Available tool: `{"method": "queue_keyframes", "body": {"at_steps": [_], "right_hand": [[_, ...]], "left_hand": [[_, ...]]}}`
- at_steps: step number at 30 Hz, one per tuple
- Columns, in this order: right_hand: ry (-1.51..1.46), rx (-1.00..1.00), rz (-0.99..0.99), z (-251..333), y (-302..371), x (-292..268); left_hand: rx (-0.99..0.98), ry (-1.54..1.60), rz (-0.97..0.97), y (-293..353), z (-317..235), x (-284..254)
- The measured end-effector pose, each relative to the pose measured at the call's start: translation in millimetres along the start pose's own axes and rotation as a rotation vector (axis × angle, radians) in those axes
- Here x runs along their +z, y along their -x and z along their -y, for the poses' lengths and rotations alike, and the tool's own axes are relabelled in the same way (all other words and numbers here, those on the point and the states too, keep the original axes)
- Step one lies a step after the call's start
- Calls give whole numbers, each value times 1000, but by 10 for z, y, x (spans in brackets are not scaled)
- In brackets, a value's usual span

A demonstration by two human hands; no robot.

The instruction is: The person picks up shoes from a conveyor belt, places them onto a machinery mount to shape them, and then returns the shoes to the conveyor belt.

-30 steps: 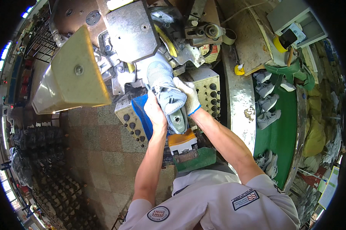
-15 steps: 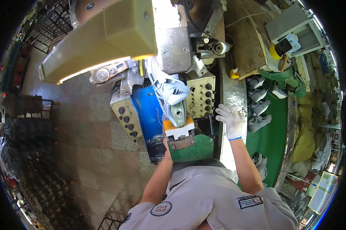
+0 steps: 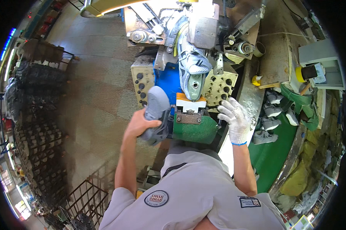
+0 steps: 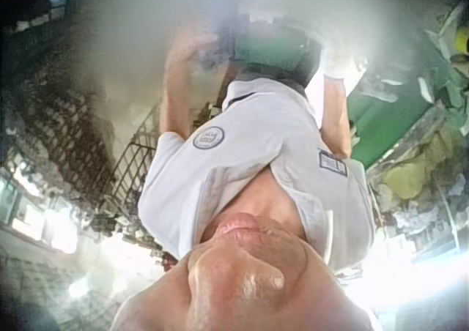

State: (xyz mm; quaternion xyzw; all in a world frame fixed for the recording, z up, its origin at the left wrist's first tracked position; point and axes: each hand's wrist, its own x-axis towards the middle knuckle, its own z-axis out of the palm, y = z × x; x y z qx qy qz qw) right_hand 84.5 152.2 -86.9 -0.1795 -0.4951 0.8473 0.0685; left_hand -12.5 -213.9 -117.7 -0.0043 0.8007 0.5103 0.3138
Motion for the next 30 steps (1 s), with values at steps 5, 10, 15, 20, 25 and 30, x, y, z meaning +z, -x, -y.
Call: {"method": "queue_keyframes", "body": {"at_steps": [5,10,15,20,25,30], "right_hand": [[-177,-11,427,59,-49,1040],[-780,299,267,148,45,1065],[-583,258,-5,346,279,-656],[503,-120,-277,172,1136,-3190],[1126,855,-816,555,1985,-4667],[1007,824,-1039,-196,1477,-5509]], "left_hand": [[209,664,186,539,-788,-359],[222,177,189,209,-881,105],[391,16,-654,248,-1285,1049],[396,-12,-601,-465,-1174,1042],[335,-217,-552,-983,-1459,1342],[486,-208,-584,-1043,-1508,1263]]}}
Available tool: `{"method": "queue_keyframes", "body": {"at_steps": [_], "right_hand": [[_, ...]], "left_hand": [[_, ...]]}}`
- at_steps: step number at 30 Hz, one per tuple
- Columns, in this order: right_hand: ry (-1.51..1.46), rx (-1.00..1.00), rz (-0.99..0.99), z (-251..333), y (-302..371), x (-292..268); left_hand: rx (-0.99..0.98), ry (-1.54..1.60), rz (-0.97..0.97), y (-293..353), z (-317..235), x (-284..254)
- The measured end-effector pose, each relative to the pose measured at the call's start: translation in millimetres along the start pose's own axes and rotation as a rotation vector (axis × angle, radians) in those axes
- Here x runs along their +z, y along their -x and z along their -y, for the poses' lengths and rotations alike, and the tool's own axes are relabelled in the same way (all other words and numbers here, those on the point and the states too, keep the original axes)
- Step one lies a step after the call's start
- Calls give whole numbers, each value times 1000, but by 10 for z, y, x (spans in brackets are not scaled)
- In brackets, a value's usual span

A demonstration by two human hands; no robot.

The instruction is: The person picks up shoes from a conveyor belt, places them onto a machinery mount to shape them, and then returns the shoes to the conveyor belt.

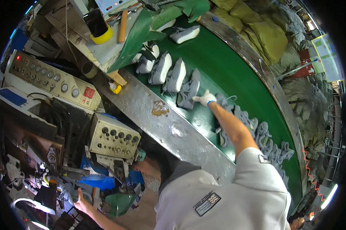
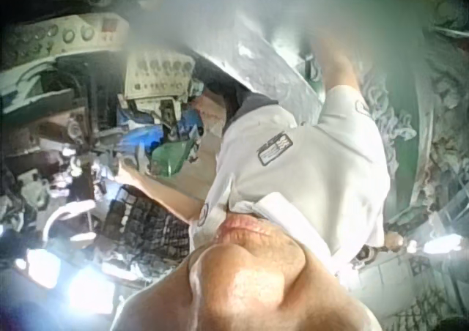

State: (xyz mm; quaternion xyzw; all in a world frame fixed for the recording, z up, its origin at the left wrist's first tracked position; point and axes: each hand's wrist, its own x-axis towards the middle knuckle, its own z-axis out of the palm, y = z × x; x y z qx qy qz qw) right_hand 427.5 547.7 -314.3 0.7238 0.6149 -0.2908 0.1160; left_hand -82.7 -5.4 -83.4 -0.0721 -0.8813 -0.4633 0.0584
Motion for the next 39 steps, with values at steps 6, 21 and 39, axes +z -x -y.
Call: {"method": "queue_keyframes", "body": {"at_steps": [6,21,39], "right_hand": [[-995,60,-56,197,-480,961],[-1618,-136,1443,1700,3376,867],[-1042,-1171,1009,4253,5079,1890]], "left_hand": [[65,-188,251,-191,480,-476],[-213,590,719,447,-789,406],[-386,886,-21,-663,417,-532]]}}
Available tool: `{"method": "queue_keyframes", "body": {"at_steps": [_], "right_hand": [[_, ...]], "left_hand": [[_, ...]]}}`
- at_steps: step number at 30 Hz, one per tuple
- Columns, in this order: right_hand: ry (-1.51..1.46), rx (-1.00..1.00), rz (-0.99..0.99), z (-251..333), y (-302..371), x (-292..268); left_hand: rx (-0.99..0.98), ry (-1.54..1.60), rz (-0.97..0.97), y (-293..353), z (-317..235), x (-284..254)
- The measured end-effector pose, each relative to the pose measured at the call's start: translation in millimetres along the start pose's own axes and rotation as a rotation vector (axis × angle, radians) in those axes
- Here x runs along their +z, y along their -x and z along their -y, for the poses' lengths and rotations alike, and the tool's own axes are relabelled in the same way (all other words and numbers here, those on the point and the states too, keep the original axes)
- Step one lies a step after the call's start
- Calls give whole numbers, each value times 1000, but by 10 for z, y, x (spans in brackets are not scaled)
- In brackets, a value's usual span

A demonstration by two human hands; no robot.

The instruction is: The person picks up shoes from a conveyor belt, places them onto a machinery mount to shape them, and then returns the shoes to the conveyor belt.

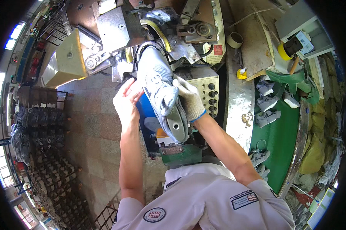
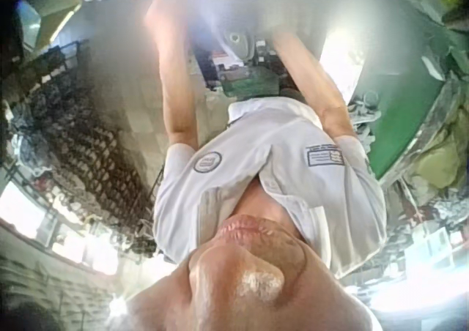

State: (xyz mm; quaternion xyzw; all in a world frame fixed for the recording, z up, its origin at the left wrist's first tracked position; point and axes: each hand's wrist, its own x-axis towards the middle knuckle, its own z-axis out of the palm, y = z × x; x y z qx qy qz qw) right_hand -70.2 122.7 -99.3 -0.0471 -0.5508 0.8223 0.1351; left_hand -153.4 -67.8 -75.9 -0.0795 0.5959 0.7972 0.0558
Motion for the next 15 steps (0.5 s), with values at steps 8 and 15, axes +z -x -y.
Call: {"method": "queue_keyframes", "body": {"at_steps": [8,15], "right_hand": [[-256,274,-216,-321,-418,195],[-85,258,-302,-376,-371,224]], "left_hand": [[-33,33,48,-135,503,-61],[-266,95,165,67,631,50]]}}
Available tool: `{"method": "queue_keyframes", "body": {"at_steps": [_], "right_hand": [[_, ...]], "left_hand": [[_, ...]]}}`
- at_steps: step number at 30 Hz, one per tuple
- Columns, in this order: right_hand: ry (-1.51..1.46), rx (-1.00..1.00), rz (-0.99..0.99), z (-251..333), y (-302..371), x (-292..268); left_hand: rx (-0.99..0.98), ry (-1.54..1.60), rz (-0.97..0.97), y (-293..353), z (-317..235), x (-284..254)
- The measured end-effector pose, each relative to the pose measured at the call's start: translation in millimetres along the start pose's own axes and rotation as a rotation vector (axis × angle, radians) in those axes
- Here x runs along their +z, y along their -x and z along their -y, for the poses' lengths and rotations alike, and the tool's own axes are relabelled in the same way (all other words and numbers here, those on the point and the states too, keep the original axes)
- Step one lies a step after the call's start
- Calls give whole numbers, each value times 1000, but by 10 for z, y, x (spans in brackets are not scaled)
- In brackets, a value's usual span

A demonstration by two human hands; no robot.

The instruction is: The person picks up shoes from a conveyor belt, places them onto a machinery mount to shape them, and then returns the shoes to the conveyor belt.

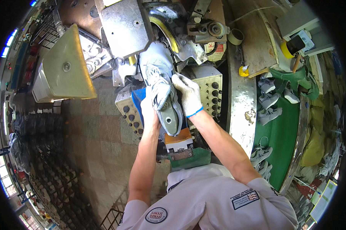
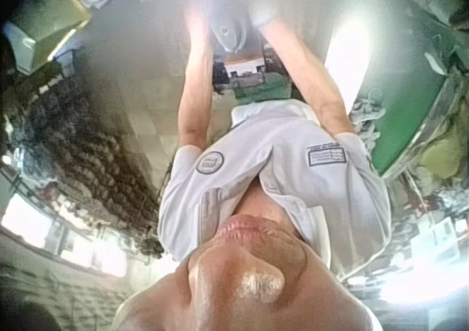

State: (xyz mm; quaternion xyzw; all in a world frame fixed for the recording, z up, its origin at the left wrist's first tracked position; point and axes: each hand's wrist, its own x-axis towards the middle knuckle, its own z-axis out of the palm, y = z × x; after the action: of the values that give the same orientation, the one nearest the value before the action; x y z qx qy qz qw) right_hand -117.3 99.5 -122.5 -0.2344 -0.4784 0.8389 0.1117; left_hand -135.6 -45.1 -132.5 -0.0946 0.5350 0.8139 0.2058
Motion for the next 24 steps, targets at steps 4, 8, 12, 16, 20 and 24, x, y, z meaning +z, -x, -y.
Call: {"method": "queue_keyframes", "body": {"at_steps": [4,8,12,16,20,24], "right_hand": [[14,-21,-69,10,-7,31],[-222,49,-11,-181,-35,-6],[-301,67,-16,-233,-28,29],[-133,-18,-51,-320,-85,-39],[-60,92,-76,-326,-23,-56],[-251,90,-22,-317,-76,-3]], "left_hand": [[36,-9,-15,-56,-5,58],[31,-24,-33,-63,-143,97],[136,-86,16,-154,-57,-21],[144,-154,-21,-125,-26,6],[350,-280,7,-139,63,-10],[312,-175,39,-197,91,-44]]}}
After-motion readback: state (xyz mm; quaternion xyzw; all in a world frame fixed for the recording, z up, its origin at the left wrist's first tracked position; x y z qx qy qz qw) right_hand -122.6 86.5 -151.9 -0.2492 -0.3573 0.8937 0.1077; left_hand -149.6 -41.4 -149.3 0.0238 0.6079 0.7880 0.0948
